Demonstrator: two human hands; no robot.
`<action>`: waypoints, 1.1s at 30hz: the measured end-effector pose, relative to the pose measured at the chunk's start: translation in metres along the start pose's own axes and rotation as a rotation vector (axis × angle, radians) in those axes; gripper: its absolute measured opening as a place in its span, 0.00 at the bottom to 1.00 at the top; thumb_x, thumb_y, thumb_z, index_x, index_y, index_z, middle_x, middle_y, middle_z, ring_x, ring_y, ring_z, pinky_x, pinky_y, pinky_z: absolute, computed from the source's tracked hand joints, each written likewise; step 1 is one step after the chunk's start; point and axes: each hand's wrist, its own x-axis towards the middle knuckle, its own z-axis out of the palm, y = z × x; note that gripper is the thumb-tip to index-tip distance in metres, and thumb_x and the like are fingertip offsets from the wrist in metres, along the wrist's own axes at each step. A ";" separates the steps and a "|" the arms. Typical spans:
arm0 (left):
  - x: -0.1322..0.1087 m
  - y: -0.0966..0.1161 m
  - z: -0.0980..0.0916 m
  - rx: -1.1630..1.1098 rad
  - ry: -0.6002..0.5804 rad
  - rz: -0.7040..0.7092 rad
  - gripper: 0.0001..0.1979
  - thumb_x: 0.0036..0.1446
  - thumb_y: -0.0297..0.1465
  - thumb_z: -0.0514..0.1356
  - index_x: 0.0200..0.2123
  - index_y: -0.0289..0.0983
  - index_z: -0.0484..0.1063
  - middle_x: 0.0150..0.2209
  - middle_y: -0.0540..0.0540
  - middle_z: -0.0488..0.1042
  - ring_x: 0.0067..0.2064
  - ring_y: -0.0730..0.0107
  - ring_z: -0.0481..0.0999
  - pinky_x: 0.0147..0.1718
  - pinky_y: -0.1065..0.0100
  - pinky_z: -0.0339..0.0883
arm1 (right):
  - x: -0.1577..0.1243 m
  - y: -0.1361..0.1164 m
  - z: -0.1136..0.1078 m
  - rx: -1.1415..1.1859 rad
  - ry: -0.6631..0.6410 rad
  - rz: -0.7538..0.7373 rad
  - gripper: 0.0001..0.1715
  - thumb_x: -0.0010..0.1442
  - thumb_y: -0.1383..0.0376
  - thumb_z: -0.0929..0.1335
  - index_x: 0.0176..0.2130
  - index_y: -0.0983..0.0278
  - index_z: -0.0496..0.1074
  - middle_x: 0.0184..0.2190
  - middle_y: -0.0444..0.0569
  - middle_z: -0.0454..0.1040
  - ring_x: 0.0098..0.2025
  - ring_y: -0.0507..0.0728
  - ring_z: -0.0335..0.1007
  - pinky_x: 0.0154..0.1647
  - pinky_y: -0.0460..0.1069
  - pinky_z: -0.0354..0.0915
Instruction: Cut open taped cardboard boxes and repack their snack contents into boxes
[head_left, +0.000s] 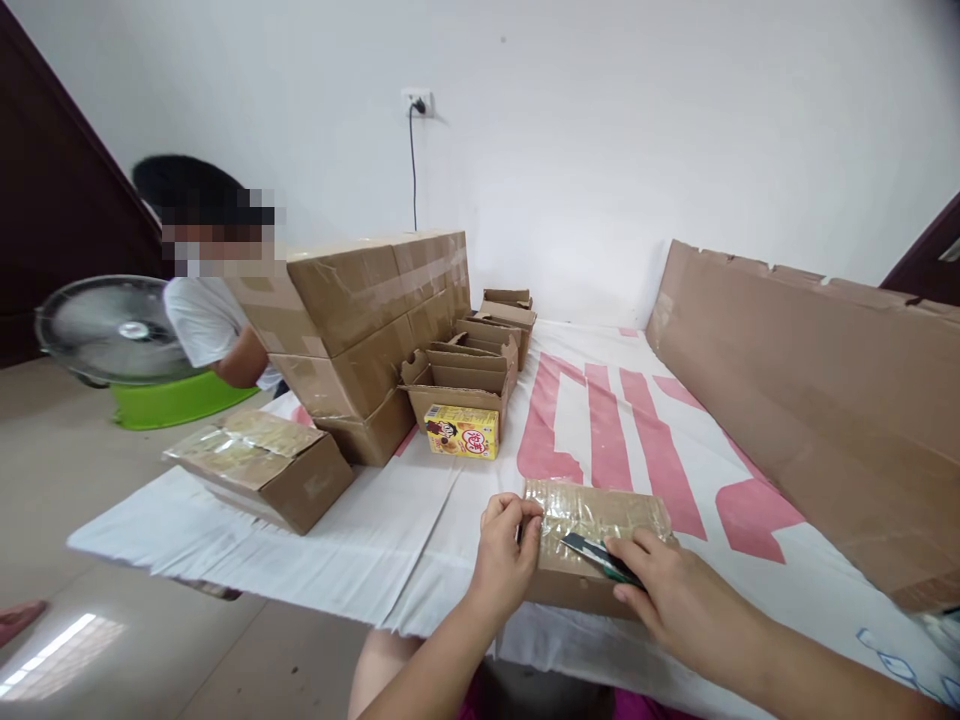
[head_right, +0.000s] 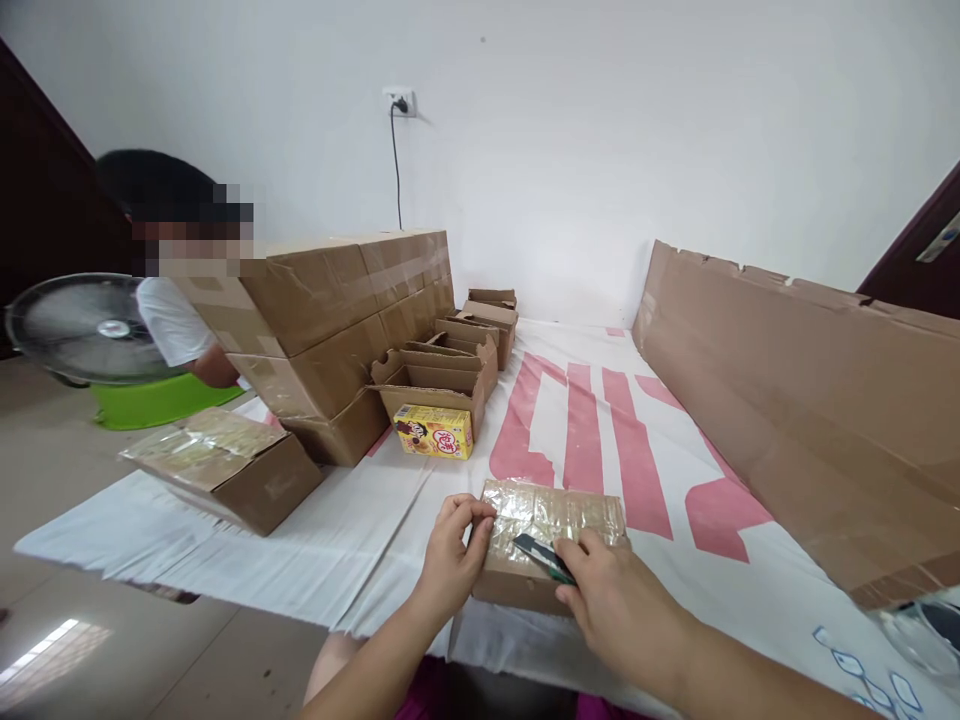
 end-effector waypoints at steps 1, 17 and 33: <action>0.001 0.000 -0.001 0.005 -0.006 -0.003 0.07 0.58 0.27 0.54 0.34 0.39 0.72 0.35 0.45 0.70 0.41 0.62 0.71 0.41 0.60 0.67 | 0.002 0.002 -0.003 -0.003 0.007 -0.002 0.19 0.62 0.69 0.62 0.52 0.59 0.67 0.44 0.52 0.72 0.40 0.60 0.74 0.40 0.54 0.69; 0.002 -0.003 0.001 0.005 0.009 -0.003 0.08 0.59 0.28 0.54 0.34 0.39 0.72 0.34 0.45 0.69 0.40 0.63 0.71 0.40 0.62 0.68 | -0.008 0.049 -0.005 -0.445 0.319 -0.377 0.31 0.57 0.77 0.61 0.56 0.54 0.64 0.33 0.47 0.69 0.28 0.55 0.67 0.28 0.48 0.59; 0.006 -0.001 -0.002 0.026 -0.010 0.015 0.07 0.57 0.27 0.54 0.32 0.39 0.71 0.34 0.45 0.70 0.40 0.63 0.71 0.40 0.61 0.69 | 0.012 0.031 0.018 -0.537 0.394 -0.391 0.21 0.65 0.67 0.62 0.56 0.57 0.67 0.31 0.50 0.69 0.31 0.57 0.64 0.33 0.51 0.57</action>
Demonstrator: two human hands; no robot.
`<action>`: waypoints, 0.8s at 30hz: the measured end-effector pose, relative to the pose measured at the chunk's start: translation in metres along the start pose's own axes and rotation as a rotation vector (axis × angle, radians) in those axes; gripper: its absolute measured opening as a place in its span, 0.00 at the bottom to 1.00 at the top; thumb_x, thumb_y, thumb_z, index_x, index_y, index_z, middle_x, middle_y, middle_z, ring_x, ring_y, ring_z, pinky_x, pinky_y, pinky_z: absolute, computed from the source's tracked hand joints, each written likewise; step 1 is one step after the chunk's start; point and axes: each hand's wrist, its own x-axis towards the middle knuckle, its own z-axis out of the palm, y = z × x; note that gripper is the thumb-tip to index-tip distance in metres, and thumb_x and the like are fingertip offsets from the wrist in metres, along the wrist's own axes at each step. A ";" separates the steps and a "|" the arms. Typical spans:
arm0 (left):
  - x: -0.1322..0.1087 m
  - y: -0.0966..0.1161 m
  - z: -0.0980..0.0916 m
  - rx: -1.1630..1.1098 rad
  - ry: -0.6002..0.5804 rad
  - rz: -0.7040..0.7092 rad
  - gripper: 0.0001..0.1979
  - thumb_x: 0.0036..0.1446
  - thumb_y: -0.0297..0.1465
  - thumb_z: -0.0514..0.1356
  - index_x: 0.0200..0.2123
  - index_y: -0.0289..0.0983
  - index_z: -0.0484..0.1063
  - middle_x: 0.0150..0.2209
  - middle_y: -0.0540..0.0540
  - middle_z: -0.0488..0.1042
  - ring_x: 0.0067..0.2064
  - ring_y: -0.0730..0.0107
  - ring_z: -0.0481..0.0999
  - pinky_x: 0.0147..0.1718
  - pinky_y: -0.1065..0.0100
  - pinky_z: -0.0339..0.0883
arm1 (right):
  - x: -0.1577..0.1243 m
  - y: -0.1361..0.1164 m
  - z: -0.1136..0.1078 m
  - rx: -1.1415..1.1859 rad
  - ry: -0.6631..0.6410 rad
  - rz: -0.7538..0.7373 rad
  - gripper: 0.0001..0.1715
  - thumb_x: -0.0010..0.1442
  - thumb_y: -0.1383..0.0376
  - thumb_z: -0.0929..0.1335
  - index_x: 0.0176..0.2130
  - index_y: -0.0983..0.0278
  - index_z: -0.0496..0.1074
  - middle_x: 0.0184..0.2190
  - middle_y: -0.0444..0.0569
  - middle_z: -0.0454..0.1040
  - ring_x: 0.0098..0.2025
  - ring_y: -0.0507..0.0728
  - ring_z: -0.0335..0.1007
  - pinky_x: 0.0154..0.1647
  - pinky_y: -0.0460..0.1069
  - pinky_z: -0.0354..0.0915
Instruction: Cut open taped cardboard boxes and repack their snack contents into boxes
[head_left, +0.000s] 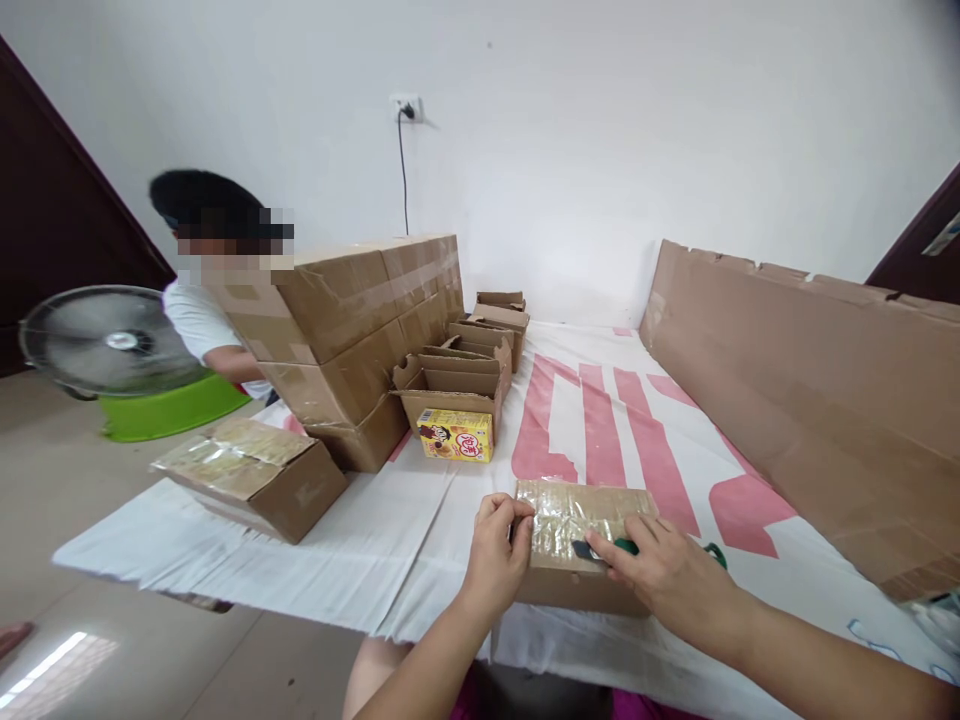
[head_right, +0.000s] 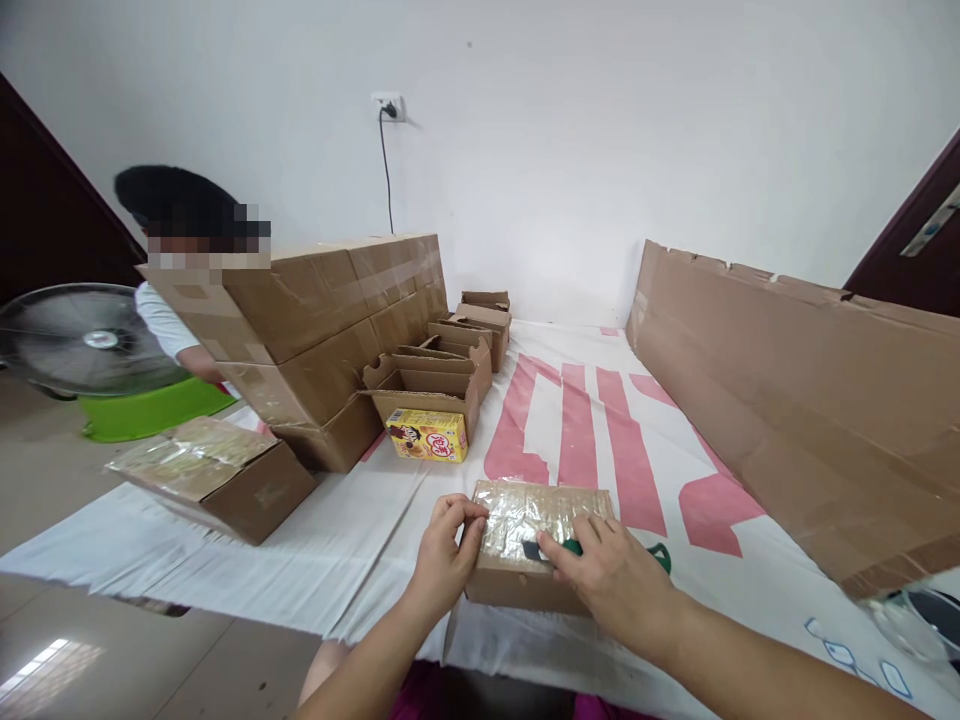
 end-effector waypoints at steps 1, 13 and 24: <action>0.000 0.000 0.000 0.003 0.000 -0.001 0.07 0.57 0.27 0.54 0.32 0.38 0.71 0.34 0.45 0.69 0.40 0.63 0.71 0.40 0.61 0.69 | 0.001 -0.001 0.000 -0.005 0.000 0.008 0.21 0.65 0.67 0.62 0.56 0.57 0.67 0.31 0.50 0.69 0.31 0.57 0.64 0.32 0.50 0.57; 0.000 0.003 0.000 0.071 -0.003 -0.021 0.06 0.56 0.26 0.54 0.32 0.39 0.71 0.35 0.44 0.71 0.40 0.61 0.71 0.41 0.58 0.67 | 0.009 -0.007 0.007 0.023 -0.094 0.144 0.19 0.63 0.65 0.66 0.54 0.58 0.69 0.32 0.51 0.71 0.31 0.59 0.69 0.31 0.50 0.59; 0.001 0.005 -0.001 0.123 0.002 -0.011 0.07 0.56 0.26 0.54 0.32 0.39 0.72 0.34 0.45 0.72 0.40 0.61 0.72 0.41 0.58 0.67 | 0.017 0.001 -0.019 0.247 -0.258 0.209 0.18 0.66 0.64 0.62 0.54 0.55 0.69 0.33 0.50 0.72 0.31 0.57 0.70 0.29 0.48 0.59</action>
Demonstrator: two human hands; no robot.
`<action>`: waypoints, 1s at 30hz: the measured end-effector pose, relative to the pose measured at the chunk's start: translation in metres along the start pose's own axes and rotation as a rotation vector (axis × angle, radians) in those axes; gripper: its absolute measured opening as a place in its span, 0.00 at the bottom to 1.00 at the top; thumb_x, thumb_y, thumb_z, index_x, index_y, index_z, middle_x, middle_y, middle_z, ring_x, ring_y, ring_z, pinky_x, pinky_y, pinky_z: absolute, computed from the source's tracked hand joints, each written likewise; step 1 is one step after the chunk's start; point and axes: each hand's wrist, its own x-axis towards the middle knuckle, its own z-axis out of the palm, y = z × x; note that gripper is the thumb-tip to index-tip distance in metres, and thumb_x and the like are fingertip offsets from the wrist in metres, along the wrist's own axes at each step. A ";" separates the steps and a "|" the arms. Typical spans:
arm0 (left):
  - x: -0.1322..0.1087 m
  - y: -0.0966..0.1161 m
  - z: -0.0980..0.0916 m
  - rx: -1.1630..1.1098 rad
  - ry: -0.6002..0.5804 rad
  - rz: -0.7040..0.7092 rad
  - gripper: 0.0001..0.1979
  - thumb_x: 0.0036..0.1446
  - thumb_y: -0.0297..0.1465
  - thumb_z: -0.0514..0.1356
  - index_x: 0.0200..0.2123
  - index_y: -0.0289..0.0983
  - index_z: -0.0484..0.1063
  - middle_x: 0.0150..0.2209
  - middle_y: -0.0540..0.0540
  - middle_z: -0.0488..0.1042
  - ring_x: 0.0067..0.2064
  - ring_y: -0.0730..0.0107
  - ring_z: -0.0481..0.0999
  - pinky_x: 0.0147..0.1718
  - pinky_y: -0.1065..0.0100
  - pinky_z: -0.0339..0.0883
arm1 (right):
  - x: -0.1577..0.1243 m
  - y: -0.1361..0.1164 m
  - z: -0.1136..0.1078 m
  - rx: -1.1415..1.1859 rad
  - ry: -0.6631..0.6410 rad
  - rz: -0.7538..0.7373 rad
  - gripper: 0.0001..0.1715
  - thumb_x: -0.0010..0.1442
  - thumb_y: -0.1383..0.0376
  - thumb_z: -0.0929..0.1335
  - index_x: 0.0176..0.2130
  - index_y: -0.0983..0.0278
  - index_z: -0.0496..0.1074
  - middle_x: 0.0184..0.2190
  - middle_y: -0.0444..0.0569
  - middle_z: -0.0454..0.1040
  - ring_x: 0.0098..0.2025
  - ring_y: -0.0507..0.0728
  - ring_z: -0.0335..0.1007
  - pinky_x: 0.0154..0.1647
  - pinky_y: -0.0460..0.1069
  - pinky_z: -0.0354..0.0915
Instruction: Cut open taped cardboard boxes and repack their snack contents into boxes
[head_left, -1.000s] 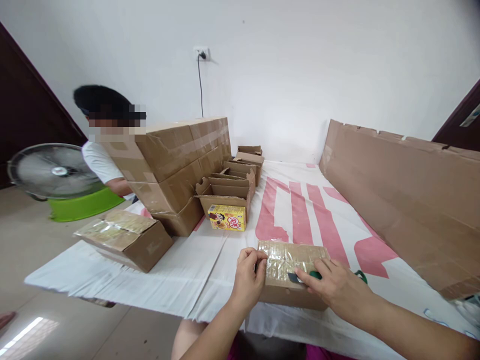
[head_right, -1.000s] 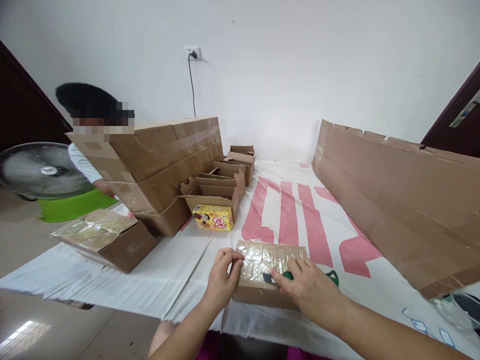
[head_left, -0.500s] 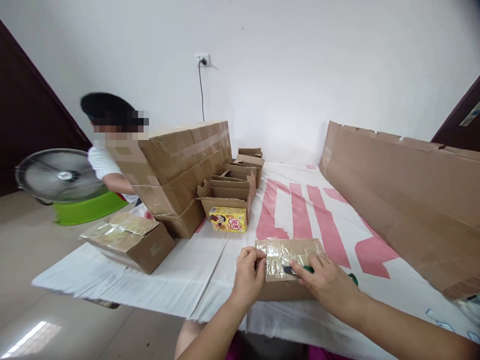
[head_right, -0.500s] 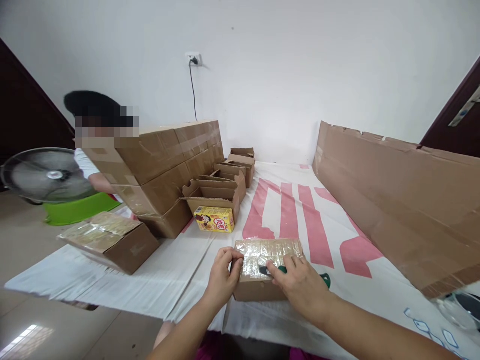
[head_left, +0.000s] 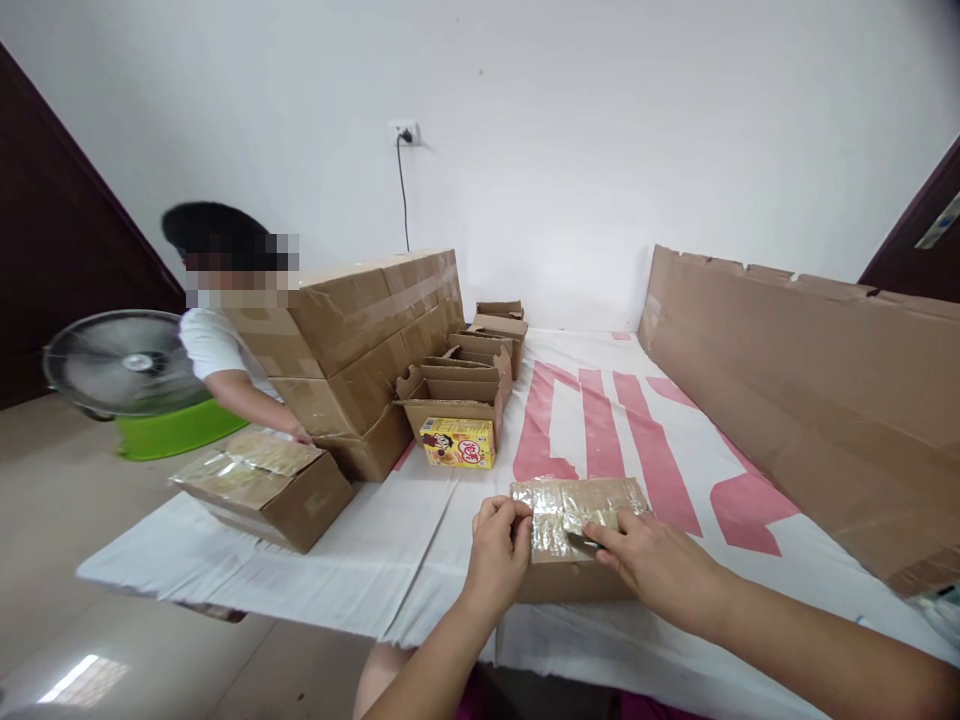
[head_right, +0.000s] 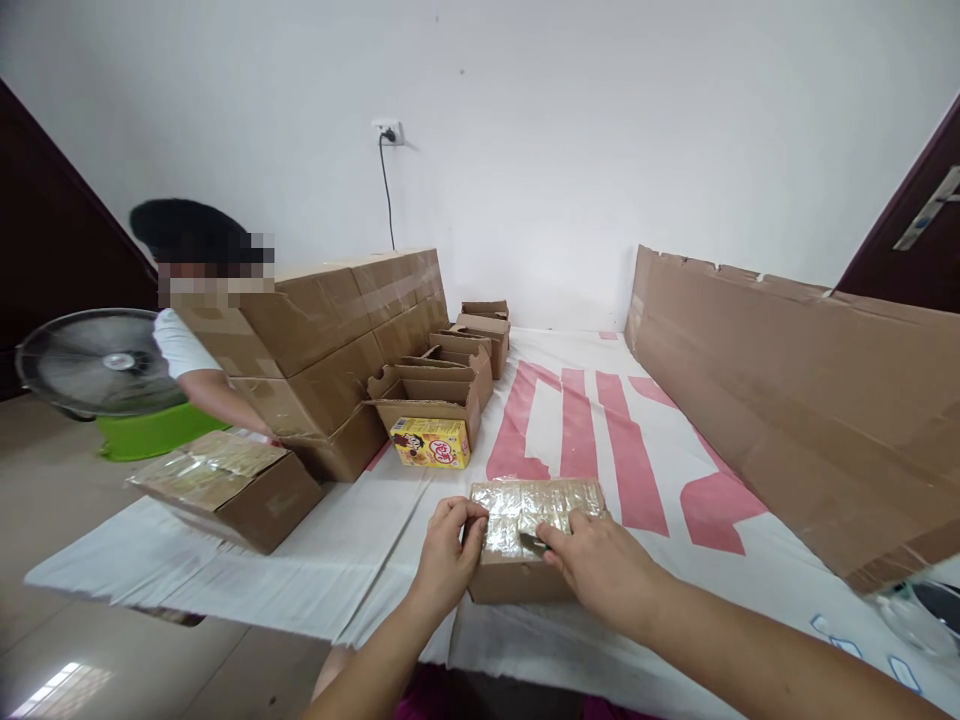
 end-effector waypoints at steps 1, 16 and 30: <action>0.000 0.000 0.000 0.003 0.000 0.000 0.07 0.56 0.26 0.54 0.32 0.39 0.72 0.34 0.45 0.72 0.40 0.61 0.72 0.41 0.58 0.67 | 0.000 0.005 0.002 -0.040 0.047 -0.068 0.19 0.65 0.64 0.64 0.55 0.55 0.69 0.34 0.50 0.71 0.32 0.57 0.69 0.30 0.48 0.59; -0.002 0.003 0.003 -0.006 0.024 0.013 0.07 0.56 0.25 0.53 0.31 0.39 0.69 0.33 0.45 0.70 0.39 0.62 0.72 0.39 0.59 0.68 | 0.026 0.044 0.019 -0.073 0.227 -0.536 0.22 0.66 0.63 0.62 0.58 0.53 0.67 0.33 0.49 0.69 0.34 0.56 0.62 0.38 0.53 0.61; -0.003 0.001 0.003 0.008 0.012 -0.009 0.07 0.56 0.26 0.54 0.32 0.40 0.71 0.34 0.45 0.72 0.40 0.60 0.72 0.41 0.58 0.67 | 0.019 0.019 -0.003 0.057 -0.092 -0.202 0.20 0.67 0.61 0.60 0.57 0.52 0.68 0.35 0.48 0.73 0.31 0.54 0.70 0.30 0.47 0.61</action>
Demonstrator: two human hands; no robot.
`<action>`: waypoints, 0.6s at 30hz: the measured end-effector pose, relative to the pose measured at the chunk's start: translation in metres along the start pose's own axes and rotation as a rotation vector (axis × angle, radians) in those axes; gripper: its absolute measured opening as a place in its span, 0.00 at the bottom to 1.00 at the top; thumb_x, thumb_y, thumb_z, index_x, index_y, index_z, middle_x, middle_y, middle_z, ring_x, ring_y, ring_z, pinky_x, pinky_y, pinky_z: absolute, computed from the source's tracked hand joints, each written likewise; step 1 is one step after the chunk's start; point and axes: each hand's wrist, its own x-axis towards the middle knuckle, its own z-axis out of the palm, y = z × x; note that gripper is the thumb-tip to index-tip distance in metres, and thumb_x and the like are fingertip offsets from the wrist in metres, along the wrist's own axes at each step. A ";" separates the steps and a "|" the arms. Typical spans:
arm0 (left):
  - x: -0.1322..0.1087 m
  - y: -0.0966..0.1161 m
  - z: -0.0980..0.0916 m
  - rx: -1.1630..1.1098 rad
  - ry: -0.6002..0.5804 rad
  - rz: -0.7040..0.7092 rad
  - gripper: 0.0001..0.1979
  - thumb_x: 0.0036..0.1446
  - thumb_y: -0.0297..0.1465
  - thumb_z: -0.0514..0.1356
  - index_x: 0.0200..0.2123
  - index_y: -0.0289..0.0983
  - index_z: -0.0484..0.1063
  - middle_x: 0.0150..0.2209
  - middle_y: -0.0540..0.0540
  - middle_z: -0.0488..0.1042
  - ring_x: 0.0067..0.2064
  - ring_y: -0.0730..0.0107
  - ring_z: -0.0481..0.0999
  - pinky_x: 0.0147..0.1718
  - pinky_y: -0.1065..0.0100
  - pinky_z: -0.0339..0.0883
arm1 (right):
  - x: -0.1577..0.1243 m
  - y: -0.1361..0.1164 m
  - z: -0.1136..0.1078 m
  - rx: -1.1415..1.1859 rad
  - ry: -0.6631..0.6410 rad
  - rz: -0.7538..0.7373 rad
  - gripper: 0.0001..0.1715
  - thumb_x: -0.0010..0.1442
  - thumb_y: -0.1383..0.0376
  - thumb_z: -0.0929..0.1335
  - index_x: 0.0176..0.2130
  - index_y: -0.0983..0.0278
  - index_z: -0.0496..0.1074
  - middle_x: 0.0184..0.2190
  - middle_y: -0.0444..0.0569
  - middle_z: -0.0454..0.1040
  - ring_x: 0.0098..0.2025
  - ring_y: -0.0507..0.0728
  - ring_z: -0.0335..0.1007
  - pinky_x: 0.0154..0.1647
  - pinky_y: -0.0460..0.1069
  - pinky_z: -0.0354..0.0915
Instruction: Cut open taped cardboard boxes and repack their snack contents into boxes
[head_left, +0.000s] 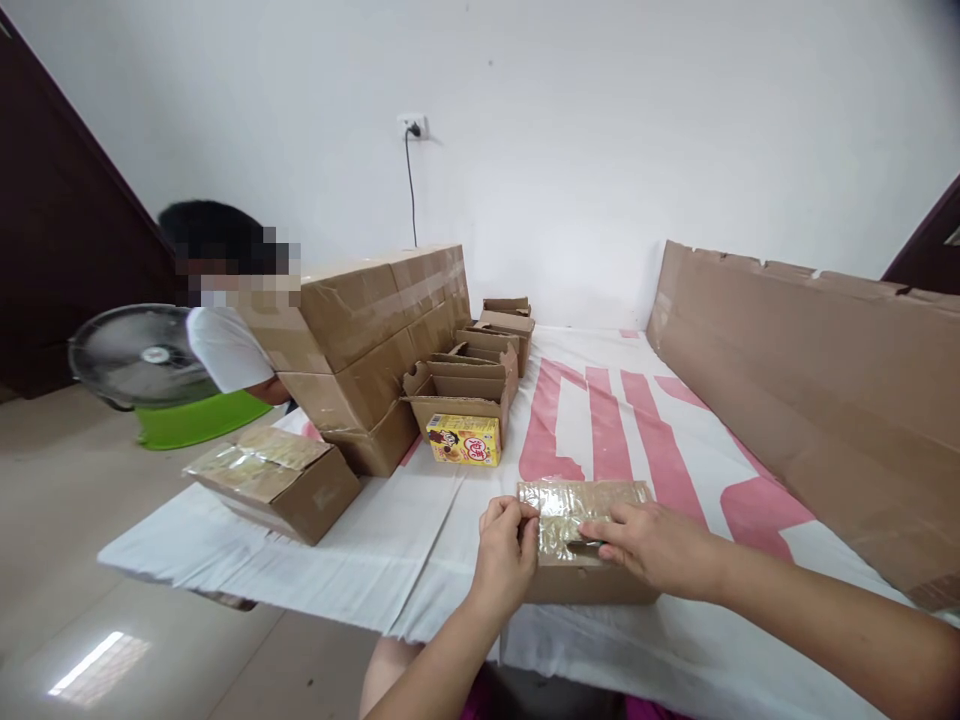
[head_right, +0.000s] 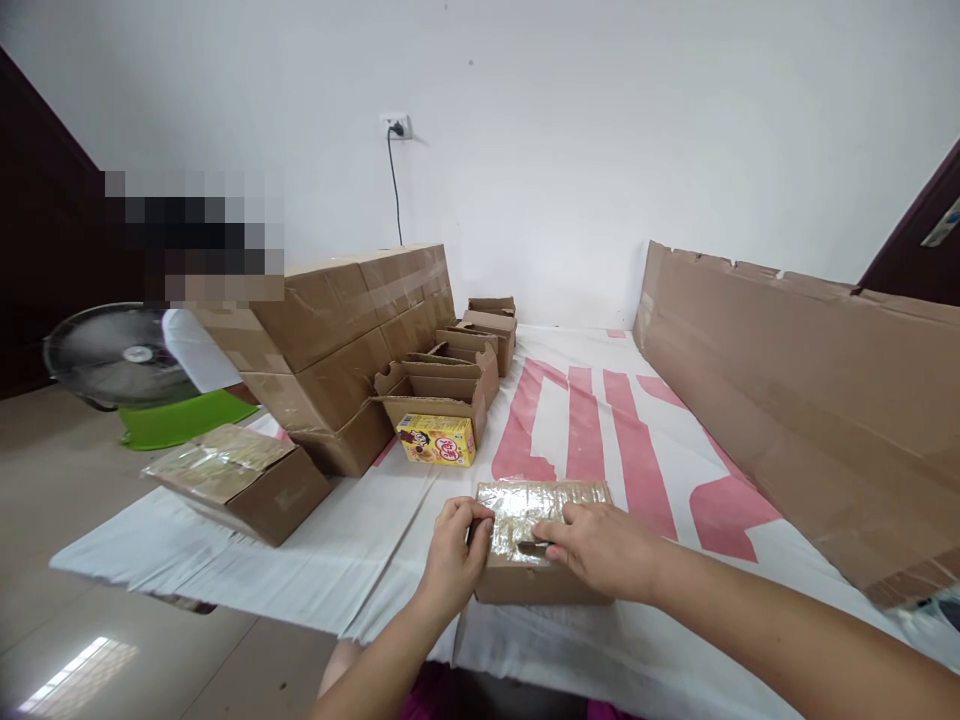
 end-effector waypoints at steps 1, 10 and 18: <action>0.000 0.000 -0.001 0.000 -0.008 -0.001 0.07 0.56 0.26 0.54 0.32 0.40 0.71 0.34 0.45 0.72 0.40 0.60 0.72 0.41 0.58 0.67 | -0.001 0.001 0.000 -0.017 0.011 -0.021 0.20 0.67 0.61 0.61 0.57 0.52 0.68 0.36 0.49 0.73 0.32 0.55 0.70 0.32 0.48 0.61; 0.001 0.001 -0.003 -0.027 -0.033 0.004 0.07 0.57 0.25 0.53 0.32 0.39 0.70 0.34 0.45 0.71 0.40 0.61 0.71 0.41 0.59 0.67 | -0.009 0.005 0.015 -0.111 0.155 -0.055 0.21 0.65 0.61 0.63 0.57 0.57 0.68 0.37 0.51 0.72 0.34 0.58 0.68 0.33 0.51 0.63; -0.001 -0.002 -0.003 -0.063 -0.041 -0.004 0.07 0.57 0.26 0.53 0.33 0.39 0.70 0.35 0.45 0.71 0.41 0.61 0.71 0.41 0.59 0.67 | -0.039 0.054 0.044 0.057 0.394 0.234 0.22 0.69 0.56 0.56 0.57 0.55 0.67 0.38 0.50 0.73 0.35 0.56 0.72 0.33 0.49 0.68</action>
